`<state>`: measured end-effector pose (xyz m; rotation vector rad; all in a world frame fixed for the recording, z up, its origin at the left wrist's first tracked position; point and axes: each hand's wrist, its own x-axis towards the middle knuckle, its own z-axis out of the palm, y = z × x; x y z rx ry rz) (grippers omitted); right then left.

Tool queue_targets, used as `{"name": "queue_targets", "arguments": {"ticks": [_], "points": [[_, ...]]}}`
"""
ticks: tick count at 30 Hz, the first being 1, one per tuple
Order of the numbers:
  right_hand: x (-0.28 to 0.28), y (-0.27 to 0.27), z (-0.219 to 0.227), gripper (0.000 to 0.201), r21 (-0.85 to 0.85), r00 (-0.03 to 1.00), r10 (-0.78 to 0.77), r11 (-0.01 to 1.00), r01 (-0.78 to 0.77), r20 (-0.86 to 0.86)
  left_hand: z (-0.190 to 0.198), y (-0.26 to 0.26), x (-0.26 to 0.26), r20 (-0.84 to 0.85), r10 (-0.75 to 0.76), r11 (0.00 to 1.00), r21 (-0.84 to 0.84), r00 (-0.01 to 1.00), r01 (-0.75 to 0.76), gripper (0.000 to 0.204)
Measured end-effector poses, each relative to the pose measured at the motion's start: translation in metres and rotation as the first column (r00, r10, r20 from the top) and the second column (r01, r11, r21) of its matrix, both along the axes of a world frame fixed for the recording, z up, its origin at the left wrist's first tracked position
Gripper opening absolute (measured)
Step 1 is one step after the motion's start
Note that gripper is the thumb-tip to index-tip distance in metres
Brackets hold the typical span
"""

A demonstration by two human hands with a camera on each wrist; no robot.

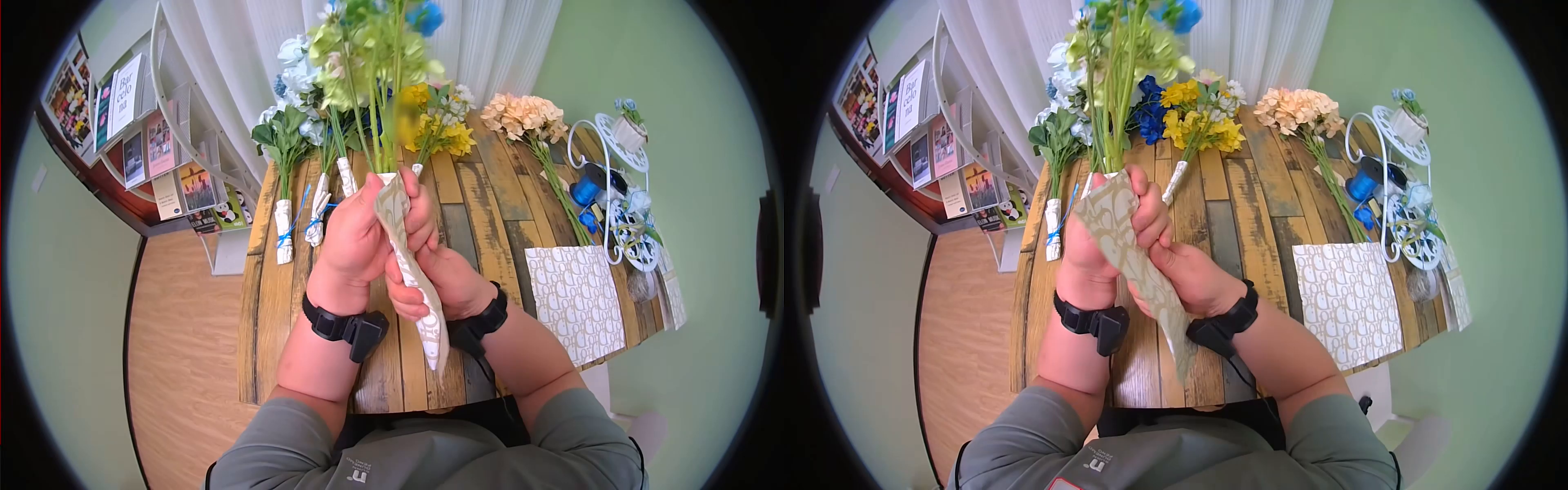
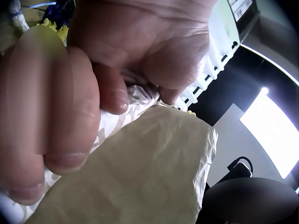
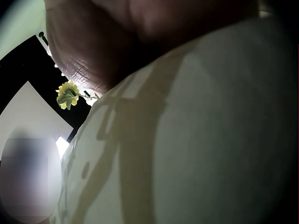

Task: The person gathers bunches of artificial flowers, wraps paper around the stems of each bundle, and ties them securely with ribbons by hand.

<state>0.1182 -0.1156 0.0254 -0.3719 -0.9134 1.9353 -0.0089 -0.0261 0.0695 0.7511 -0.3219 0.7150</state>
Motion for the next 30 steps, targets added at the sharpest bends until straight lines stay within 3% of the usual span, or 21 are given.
{"name": "queue_targets", "arguments": {"ticks": [1, 2, 5, 7, 9, 10, 11, 12, 13, 14, 15, 17, 19, 21, 23, 24, 26, 27, 29, 30], "points": [[0.000, 0.000, 0.004, 0.052, -0.031, 0.988, 0.112, 0.993, -0.115, -0.107, 0.001, -0.002, 0.000, -0.037, 0.049, 0.999, 0.010, 0.998, -0.048, 0.042], [0.001, 0.001, 0.006, 0.052, -0.030, 0.988, 0.109, 0.993, -0.112, -0.109, 0.002, -0.003, 0.001, -0.075, 0.095, 0.995, 0.022, 0.993, -0.094, 0.045], [0.005, 0.002, 0.008, 0.054, -0.095, 0.978, 0.187, 0.976, -0.196, -0.092, 0.000, -0.005, 0.000, -0.055, 0.019, 0.998, 0.067, 0.998, -0.015, 0.046], [0.004, 0.005, 0.001, 0.051, -0.009, 0.956, 0.251, 0.967, -0.255, -0.149, -0.001, -0.006, 0.000, -0.052, 0.017, 0.997, 0.073, 0.998, -0.013, 0.044], [0.007, 0.006, -0.008, 0.063, 0.010, 0.943, 0.262, 0.964, -0.266, -0.207, 0.001, -0.008, 0.000, -0.111, 0.097, 0.993, 0.082, 0.989, -0.088, 0.040], [0.010, 0.005, -0.006, 0.060, 0.018, 0.990, 0.134, 0.991, -0.133, -0.048, 0.007, -0.014, 0.000, -0.186, 0.200, 0.979, 0.089, 0.962, -0.186, 0.033], [0.012, 0.005, -0.005, 0.057, 0.047, 0.994, -0.004, 0.999, -0.001, 0.111, 0.009, -0.015, 0.000, -0.188, 0.199, 0.979, 0.089, 0.962, -0.185, 0.033], [0.013, 0.009, -0.010, 0.046, -0.040, 0.974, -0.144, 0.987, 0.153, 0.173, 0.011, -0.015, -0.001, -0.222, 0.311, 0.946, 0.168, 0.924, -0.278, 0.030], [0.017, 0.013, -0.008, 0.046, -0.040, 0.974, -0.143, 0.988, 0.152, 0.173, 0.013, -0.014, -0.002, -0.245, 0.421, 0.898, 0.248, 0.874, -0.363, 0.027], [0.023, 0.019, -0.005, 0.040, 0.191, 0.850, -0.324, 0.944, 0.267, 0.415, 0.015, -0.016, -0.001, -0.245, 0.422, 0.898, 0.248, 0.873, -0.365, 0.027], [0.026, 0.021, -0.003, 0.033, 0.434, 0.637, -0.515, 0.851, 0.297, 0.574, 0.016, -0.017, 0.000, -0.253, 0.483, 0.869, 0.257, 0.839, -0.423, 0.025], [0.022, 0.009, 0.024, 0.029, 0.460, 0.659, -0.555, 0.821, 0.338, 0.508, 0.014, -0.017, 0.000, -0.260, 0.542, 0.836, 0.264, 0.799, -0.481, 0.023], [0.027, 0.002, 0.034, 0.028, 0.492, 0.624, -0.593, 0.795, 0.354, 0.509, 0.010, -0.014, 0.001, -0.259, 0.599, 0.800, 0.157, 0.757, -0.579, 0.023], [0.028, -0.007, 0.045, 0.028, 0.424, 0.646, -0.594, 0.801, 0.423, 0.479, 0.014, -0.014, 0.000, -0.255, 0.642, 0.765, 0.163, 0.723, -0.623, 0.022], [0.027, -0.012, 0.051, 0.030, 0.581, 0.578, -0.714, 0.682, 0.444, 0.396, 0.017, -0.012, 0.000, -0.250, 0.685, 0.727, 0.167, 0.685, -0.666, 0.020], [0.022, -0.016, 0.054, 0.030, 0.580, 0.580, -0.711, 0.685, 0.441, 0.398, 0.017, -0.010, 0.001, -0.255, 0.722, 0.688, 0.166, 0.643, -0.707, 0.020], [0.008, -0.022, 0.060, 0.024, 0.669, 0.334, -0.806, 0.592, 0.449, 0.489, 0.016, -0.007, 0.004, -0.269, 0.757, 0.645, 0.160, 0.596, -0.747, 0.020], [0.010, -0.021, 0.058, 0.024, 0.663, 0.337, -0.802, 0.598, 0.451, 0.494, 0.015, -0.007, 0.005, -0.256, 0.772, 0.629, 0.169, 0.583, -0.759, 0.020], [0.018, -0.017, 0.055, 0.024, 0.834, 0.039, -0.860, 0.503, 0.227, 0.509, 0.013, -0.004, 0.006, -0.246, 0.784, 0.615, 0.177, 0.570, -0.769, 0.021], [0.018, -0.016, 0.054, 0.024, 0.832, 0.038, -0.858, 0.506, 0.228, 0.512, 0.011, -0.002, 0.007, -0.233, 0.783, 0.618, 0.193, 0.577, -0.762, 0.018]]}}
